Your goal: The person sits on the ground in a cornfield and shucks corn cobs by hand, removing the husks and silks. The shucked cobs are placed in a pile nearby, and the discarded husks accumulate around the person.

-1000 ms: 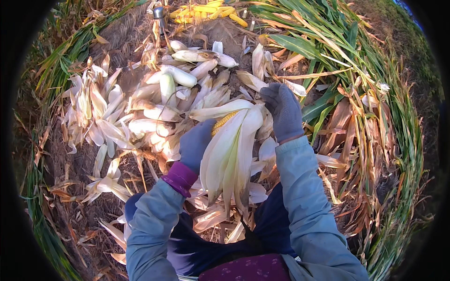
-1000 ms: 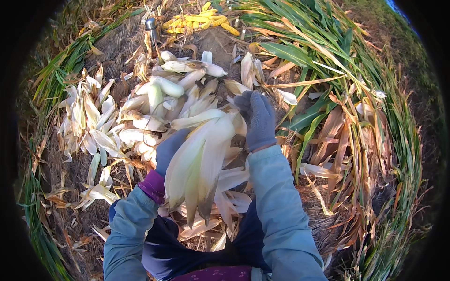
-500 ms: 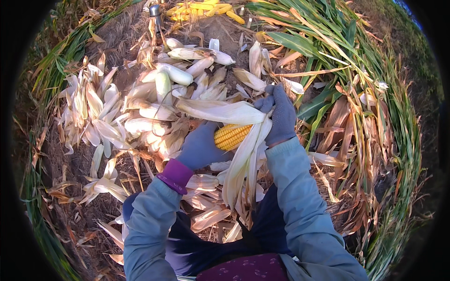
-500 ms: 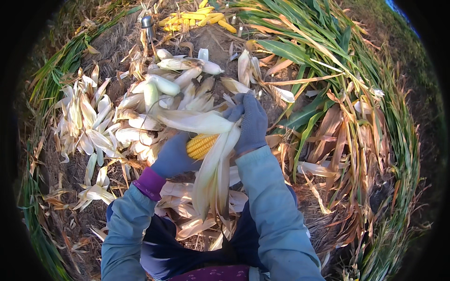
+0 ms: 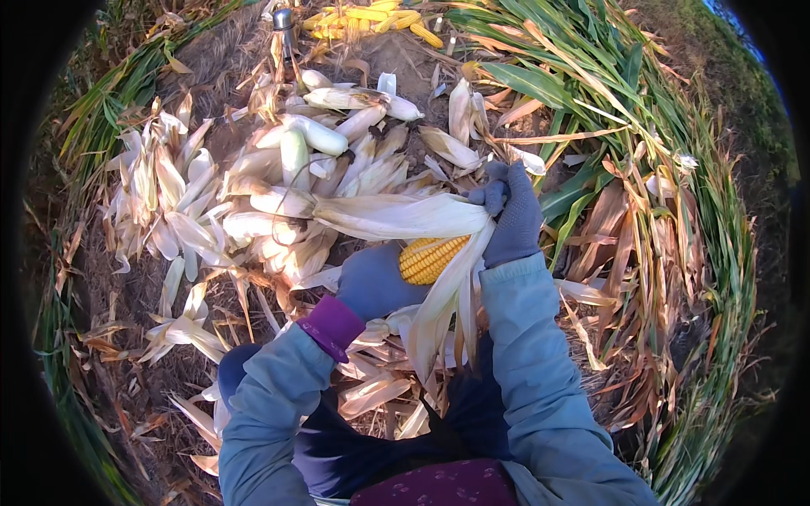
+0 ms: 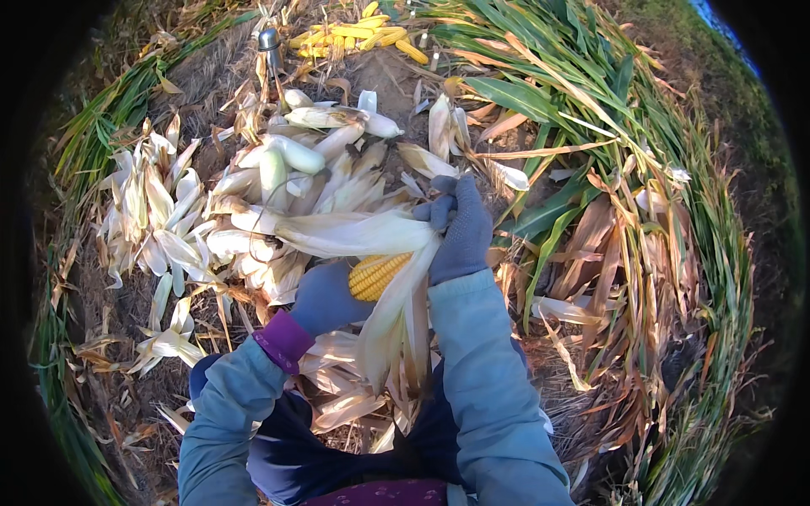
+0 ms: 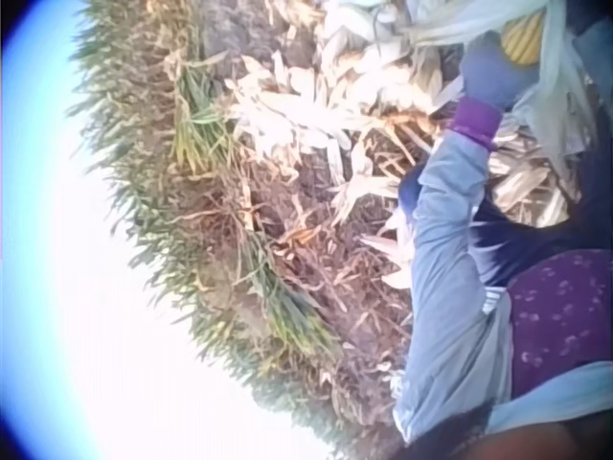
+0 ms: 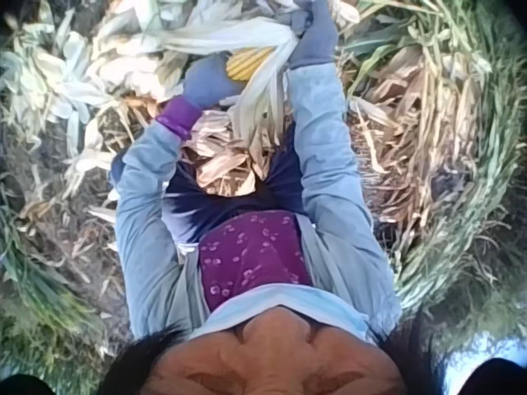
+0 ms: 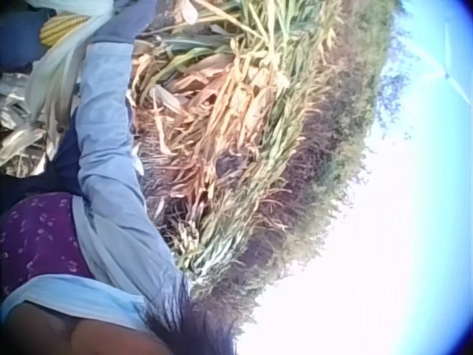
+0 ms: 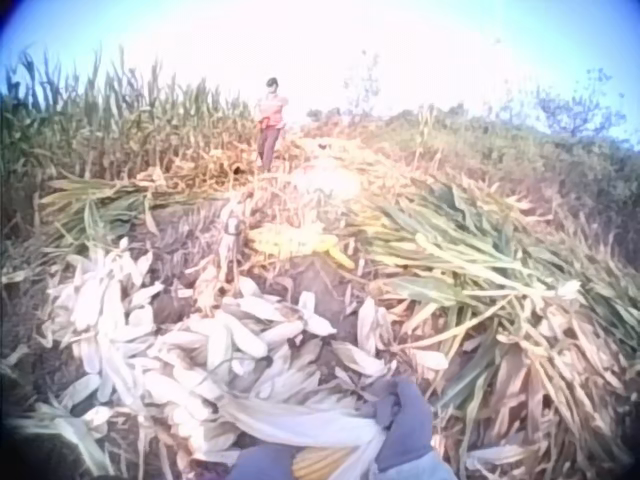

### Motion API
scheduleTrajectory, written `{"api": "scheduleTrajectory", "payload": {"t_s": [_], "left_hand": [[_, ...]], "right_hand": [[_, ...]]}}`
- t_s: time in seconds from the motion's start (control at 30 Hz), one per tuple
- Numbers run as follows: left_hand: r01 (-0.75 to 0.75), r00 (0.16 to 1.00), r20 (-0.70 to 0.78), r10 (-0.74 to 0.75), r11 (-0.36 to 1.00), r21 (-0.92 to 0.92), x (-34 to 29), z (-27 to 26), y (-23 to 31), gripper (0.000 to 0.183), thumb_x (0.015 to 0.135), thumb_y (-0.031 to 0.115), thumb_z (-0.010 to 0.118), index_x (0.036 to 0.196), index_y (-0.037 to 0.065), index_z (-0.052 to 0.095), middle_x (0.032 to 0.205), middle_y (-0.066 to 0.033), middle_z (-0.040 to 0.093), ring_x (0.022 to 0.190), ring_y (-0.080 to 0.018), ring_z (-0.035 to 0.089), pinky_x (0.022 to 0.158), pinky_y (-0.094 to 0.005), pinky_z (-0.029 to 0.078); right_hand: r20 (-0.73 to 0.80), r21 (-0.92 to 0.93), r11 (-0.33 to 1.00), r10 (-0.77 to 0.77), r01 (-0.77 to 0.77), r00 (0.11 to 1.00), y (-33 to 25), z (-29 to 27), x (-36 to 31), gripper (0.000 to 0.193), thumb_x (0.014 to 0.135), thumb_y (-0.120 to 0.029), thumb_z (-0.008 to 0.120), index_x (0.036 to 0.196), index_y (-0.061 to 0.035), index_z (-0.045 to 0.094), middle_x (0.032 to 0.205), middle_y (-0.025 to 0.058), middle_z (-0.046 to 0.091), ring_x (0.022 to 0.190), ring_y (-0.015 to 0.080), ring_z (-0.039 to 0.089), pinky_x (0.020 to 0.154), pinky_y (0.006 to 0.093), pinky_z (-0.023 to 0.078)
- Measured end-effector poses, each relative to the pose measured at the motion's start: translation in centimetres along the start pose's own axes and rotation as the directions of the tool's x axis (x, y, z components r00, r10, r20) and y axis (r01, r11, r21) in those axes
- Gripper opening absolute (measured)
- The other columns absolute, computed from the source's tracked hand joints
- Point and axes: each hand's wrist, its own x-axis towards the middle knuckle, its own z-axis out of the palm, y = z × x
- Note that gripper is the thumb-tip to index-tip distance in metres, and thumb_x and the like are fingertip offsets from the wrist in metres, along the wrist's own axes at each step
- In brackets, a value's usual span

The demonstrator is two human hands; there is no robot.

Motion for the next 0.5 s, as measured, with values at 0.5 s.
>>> {"api": "scheduleTrajectory", "payload": {"t_s": [0.5], "left_hand": [[0.036, 0.993, -0.111, -0.029, 0.998, 0.059, -1.0, -1.6, 0.2, 0.051, 0.059, 0.044, 0.073, 0.093, 0.007, 0.062, 0.080, -0.0147, 0.065, 0.075, -0.0303, 0.065, 0.067, -0.0403, 0.052]], "right_hand": [[0.207, 0.183, 0.983, -0.022, -0.016, 0.978, 0.6, -0.1, 3.1, 0.034, 0.097, -0.028, 0.042, 0.085, 0.0013, 0.055, 0.050, -0.0020, 0.031, 0.050, 0.0139, 0.042, 0.066, 0.0336, 0.049]]}}
